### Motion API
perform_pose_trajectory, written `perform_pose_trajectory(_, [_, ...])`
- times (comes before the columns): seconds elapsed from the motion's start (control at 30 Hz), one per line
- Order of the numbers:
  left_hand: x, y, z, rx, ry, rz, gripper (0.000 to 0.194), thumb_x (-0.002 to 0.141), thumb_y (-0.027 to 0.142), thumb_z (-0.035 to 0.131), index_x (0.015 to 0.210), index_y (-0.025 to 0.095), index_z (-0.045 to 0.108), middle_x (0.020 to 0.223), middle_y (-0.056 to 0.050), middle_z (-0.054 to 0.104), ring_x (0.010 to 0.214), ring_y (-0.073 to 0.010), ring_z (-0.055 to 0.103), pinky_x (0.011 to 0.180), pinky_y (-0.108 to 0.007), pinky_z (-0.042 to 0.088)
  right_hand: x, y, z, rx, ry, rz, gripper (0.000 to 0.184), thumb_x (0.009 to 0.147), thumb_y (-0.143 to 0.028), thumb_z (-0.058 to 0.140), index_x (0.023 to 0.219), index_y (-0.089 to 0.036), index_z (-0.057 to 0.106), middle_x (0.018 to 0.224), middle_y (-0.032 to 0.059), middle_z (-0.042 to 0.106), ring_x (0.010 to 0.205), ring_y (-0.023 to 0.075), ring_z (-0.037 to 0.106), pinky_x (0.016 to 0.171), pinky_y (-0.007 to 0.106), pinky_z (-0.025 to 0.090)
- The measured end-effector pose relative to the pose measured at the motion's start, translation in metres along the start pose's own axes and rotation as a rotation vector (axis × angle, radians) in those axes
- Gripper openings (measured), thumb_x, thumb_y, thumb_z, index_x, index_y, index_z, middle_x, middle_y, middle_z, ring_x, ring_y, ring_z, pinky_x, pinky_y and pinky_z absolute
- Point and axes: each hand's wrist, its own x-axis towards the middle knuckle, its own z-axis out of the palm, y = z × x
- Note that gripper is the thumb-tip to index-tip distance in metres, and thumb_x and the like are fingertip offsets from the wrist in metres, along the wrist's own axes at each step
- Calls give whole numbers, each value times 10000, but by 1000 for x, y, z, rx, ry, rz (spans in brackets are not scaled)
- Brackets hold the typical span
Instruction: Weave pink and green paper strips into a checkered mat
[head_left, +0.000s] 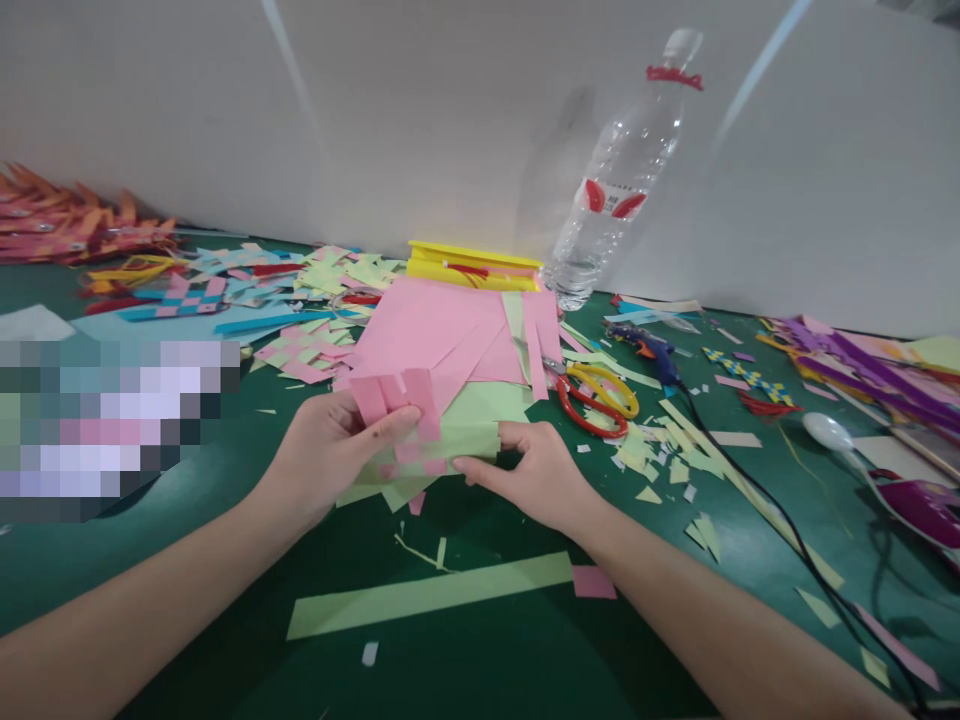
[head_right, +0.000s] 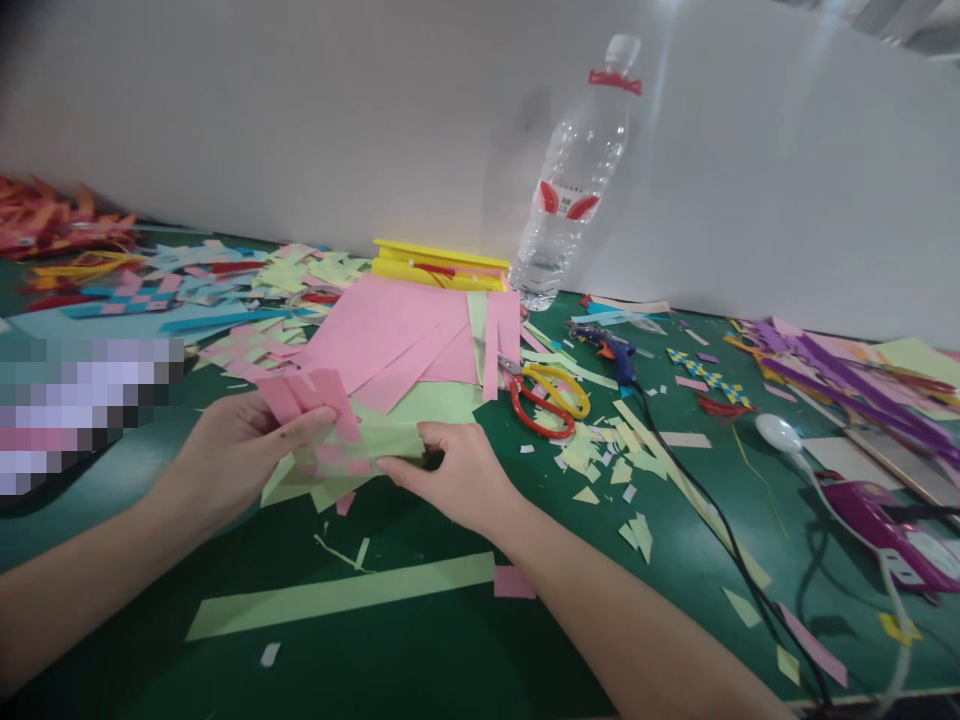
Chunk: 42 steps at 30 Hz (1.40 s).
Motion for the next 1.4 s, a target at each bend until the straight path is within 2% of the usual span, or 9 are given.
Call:
perform_pose_trajectory(0.17, [-1,4,1,52,39,33,291,711,469,711,749,180,716,629,3,680,540,-147,627,435,-205,534,1,-1,-2,159,-31,96,146,782,-292,668,702,-169,673,649,7,704,612,150,656,586,260,504])
perform_pose_trajectory(0.37, [2,1,0,93,49,88,284,729,461,697,751,178,709,688,-10,704,590,-156,640,497,-217,530,2,1,0,258,-29,128,99,763,-270,684,741,-173,682,662,1,706,634,154,667,616,275,531])
perform_pose_trajectory(0.5, [3,-3,0,3,-24,93,263,744,444,697,833,196,704,739,-13,722,648,-172,672,563,-236,549,4,0,0,310,21,150,78,733,-248,705,731,-180,668,669,0,708,646,161,679,621,286,546])
perform_pose_trajectory(0.7, [4,-2,0,1,-71,62,270,703,414,753,869,207,705,823,-23,744,662,-169,690,507,-200,539,4,1,1,339,48,129,97,743,-269,701,779,-182,682,715,11,718,679,171,685,642,301,555])
perform_pose_trajectory(0.87, [1,4,2,-58,-221,37,328,688,368,777,968,218,695,914,-39,754,711,-215,719,590,-284,598,2,3,2,348,139,100,162,733,-303,720,846,-188,705,792,29,735,733,201,689,686,340,563])
perform_pose_trajectory(1.0, [1,5,5,-15,-220,-6,355,647,369,801,951,206,715,849,-34,763,700,-211,721,615,-281,601,1,4,3,343,170,59,161,740,-296,717,865,-194,715,842,33,734,782,209,689,716,348,562])
perform_pose_trajectory(1.17, [3,6,6,155,-180,-97,275,630,381,796,787,162,740,703,-45,755,695,-215,716,567,-234,563,0,3,3,317,151,63,178,749,-302,707,879,-181,714,884,41,731,826,219,682,735,345,552])
perform_pose_trajectory(1.27, [2,7,7,175,-169,-94,232,629,365,790,731,162,742,680,-38,751,685,-202,709,590,-228,553,0,1,3,285,163,84,183,748,-313,705,857,-166,713,875,47,730,810,222,680,731,340,544])
perform_pose_trajectory(1.4, [0,10,8,144,-161,-71,207,640,347,786,754,178,750,617,-1,732,652,-177,694,609,-224,542,0,2,4,275,164,84,199,750,-309,703,886,-165,710,877,44,730,808,222,678,734,340,538])
